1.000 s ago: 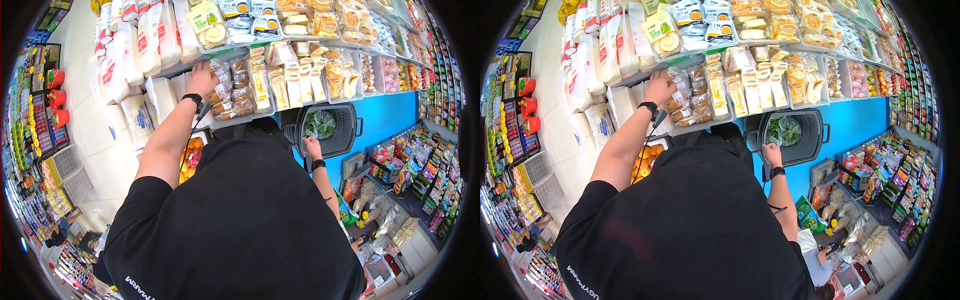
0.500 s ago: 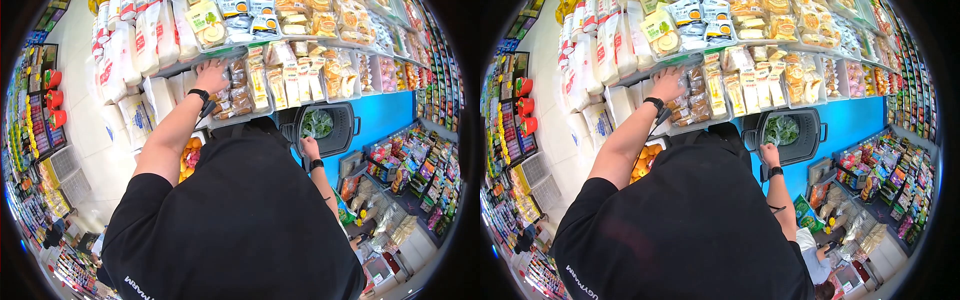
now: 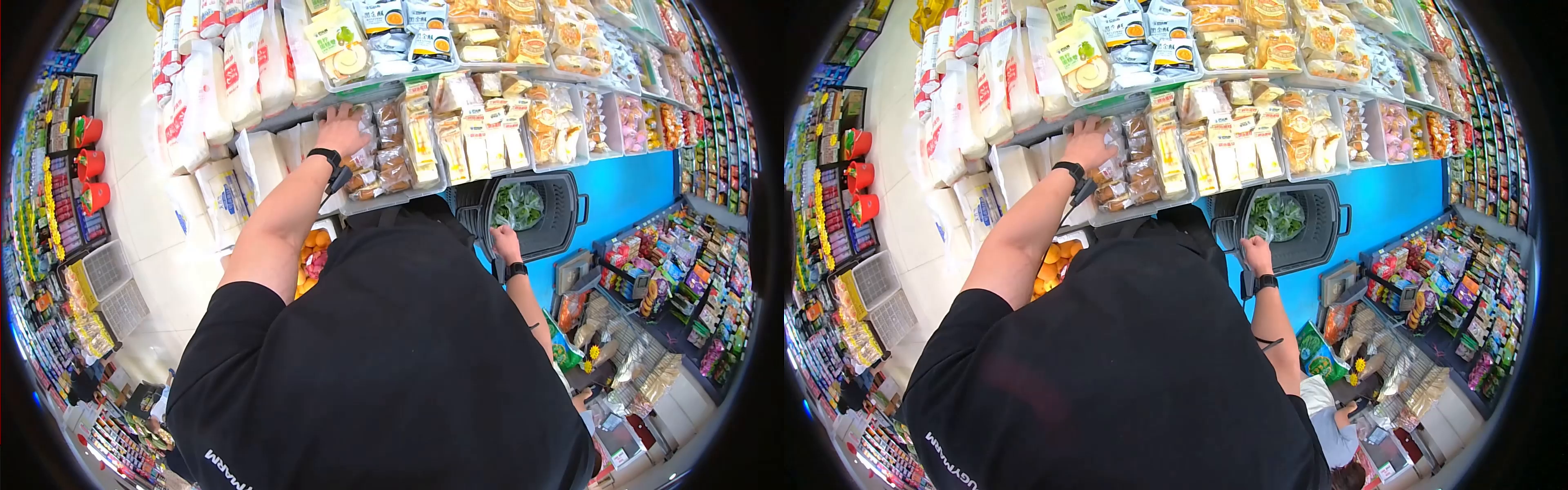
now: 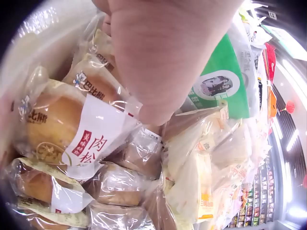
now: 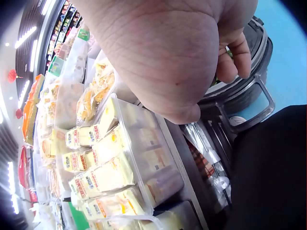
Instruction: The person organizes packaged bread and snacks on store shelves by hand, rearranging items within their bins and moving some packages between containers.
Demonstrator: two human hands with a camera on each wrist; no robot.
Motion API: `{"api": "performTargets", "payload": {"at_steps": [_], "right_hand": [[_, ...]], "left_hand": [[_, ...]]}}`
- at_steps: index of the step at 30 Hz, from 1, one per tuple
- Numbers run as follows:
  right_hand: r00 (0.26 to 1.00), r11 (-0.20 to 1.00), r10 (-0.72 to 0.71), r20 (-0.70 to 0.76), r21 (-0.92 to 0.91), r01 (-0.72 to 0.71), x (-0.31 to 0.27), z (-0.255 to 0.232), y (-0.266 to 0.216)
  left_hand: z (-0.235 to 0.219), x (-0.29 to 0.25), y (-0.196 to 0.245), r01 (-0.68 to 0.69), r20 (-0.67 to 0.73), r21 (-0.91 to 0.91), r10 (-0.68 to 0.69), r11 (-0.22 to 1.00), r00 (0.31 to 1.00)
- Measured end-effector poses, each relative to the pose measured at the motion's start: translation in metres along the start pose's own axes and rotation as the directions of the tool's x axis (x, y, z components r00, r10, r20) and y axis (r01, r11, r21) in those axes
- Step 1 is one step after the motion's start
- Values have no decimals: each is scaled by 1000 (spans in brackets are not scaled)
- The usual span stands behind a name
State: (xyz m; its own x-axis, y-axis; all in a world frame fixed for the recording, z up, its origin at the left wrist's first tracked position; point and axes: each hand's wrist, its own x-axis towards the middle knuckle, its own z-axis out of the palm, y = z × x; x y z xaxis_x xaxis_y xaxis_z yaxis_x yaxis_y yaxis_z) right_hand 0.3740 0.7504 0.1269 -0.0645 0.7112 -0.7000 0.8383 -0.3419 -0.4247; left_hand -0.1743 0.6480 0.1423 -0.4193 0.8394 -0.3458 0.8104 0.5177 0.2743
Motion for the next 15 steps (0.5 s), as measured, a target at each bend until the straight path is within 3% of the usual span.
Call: {"api": "performTargets", "payload": {"at_steps": [2,7,10,14,15], "right_hand": [[1000,1000,-17,2,16,17,1,2,2],[999,998,-38,0,45,38,-1,-2,7],[1000,999,5,7,42,-5,-5,-5,8],[1000,999,20,16,47,-21,5,-4,19],[1000,999,22,17,38,-23,9,-4,20]], "left_hand": [[4,4,-12,-33,-22,-137,31,990,999],[-25,-10,-9,-23,-128,-116,8,993,992],[-34,-9,-11,-135,-235,-120,104,984,966],[-49,-5,-5,-137,-232,-100,111,985,966],[-50,-3,-4,-110,-147,-128,91,986,985]]}}
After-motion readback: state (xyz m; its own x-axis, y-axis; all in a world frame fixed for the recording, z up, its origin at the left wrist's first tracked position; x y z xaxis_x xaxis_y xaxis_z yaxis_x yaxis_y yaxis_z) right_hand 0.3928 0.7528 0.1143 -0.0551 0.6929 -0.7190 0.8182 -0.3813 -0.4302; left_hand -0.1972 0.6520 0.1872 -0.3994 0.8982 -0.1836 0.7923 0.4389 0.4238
